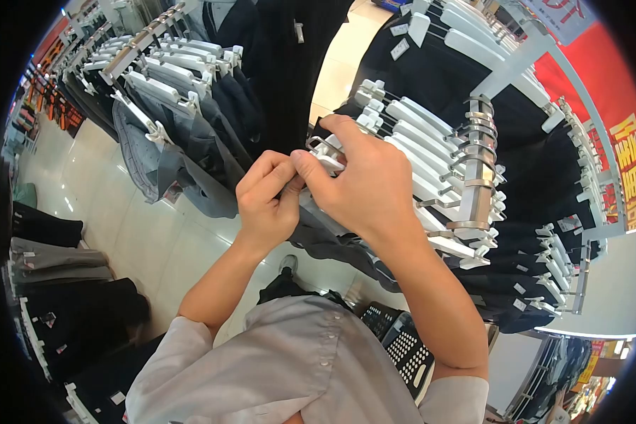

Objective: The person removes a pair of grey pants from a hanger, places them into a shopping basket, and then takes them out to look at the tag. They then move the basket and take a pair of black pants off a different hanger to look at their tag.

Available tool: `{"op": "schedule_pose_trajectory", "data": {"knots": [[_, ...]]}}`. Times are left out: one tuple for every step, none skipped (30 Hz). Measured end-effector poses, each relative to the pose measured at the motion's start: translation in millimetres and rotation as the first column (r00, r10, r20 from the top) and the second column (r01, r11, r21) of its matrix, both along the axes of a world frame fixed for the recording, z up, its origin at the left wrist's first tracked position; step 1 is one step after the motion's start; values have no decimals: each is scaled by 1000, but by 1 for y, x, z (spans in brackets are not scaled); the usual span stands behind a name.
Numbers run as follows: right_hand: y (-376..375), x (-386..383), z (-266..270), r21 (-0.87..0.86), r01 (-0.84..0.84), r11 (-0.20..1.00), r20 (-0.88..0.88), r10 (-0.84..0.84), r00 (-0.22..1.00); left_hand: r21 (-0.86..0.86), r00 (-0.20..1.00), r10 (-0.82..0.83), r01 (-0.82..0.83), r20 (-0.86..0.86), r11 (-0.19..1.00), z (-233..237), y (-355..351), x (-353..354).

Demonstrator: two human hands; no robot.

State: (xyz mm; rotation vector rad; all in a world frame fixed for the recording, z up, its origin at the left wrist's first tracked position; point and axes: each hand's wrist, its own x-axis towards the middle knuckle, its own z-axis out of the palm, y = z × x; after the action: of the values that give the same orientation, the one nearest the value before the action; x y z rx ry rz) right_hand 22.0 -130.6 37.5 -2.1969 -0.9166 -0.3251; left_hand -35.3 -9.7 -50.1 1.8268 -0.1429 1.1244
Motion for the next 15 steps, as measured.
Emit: {"op": "schedule_pose_trajectory", "data": {"knots": [[0, 0, -1, -6, 1, 1000, 15, -1, 1000, -6, 1000, -8, 8, 6, 1000, 0, -1, 0], [0, 1, -2, -11, 0, 1000, 29, 1, 1000, -12, 1000, -14, 15, 10, 1000, -1, -1, 0], [0, 1, -3, -16, -4, 1000, 42, 4, 999, -17, 1000, -18, 19, 14, 1000, -1, -1, -1], [1, 1, -3, -11, -11, 1000, 54, 11, 998, -14, 1000, -18, 18, 12, 1000, -1, -1, -1], [1, 1, -2, -6, -18, 1000, 66, 18, 998, -12, 1000, -18, 18, 10, 1000, 0, -1, -1], [1, 1, -2, -2, -25, 1000, 78, 25, 997, -9, 1000, -18, 18, 8, 1000, 0, -1, -1], [1, 2, -4, 14, -42, 999, 85, 41, 996, -18, 1000, -28, 28, 9, 999, 0, -1, -1], [0, 4, -6, 30, -60, 998, 93, 57, 994, -26, 999, -38, 38, 12, 999, -1, -1, 0], [0, 5, -7, 45, -78, 996, 102, 73, 992, -34, 999, -47, 48, 15, 998, -1, -1, 1], [0, 6, -7, 48, -84, 995, 101, 79, 992, -31, 999, -47, 48, 7, 998, 0, -1, 0], [0, 6, -7, 51, -89, 995, 99, 84, 991, -28, 999, -48, 48, 1, 998, 1, -1, 0], [-1, 6, -7, 54, -95, 994, 99, 89, 991, -24, 999, -48, 48, -5, 999, 3, -2, 0], [-1, 6, -7, 61, -99, 993, 102, 92, 991, -27, 998, -55, 55, -11, 998, 4, -2, 0], [-2, 6, -8, 68, -102, 992, 104, 95, 990, -30, 998, -63, 62, -16, 998, 5, -2, -1], [-2, 6, -8, 74, -107, 992, 106, 98, 989, -33, 997, -69, 69, -22, 997, 6, -1, -1]]}}
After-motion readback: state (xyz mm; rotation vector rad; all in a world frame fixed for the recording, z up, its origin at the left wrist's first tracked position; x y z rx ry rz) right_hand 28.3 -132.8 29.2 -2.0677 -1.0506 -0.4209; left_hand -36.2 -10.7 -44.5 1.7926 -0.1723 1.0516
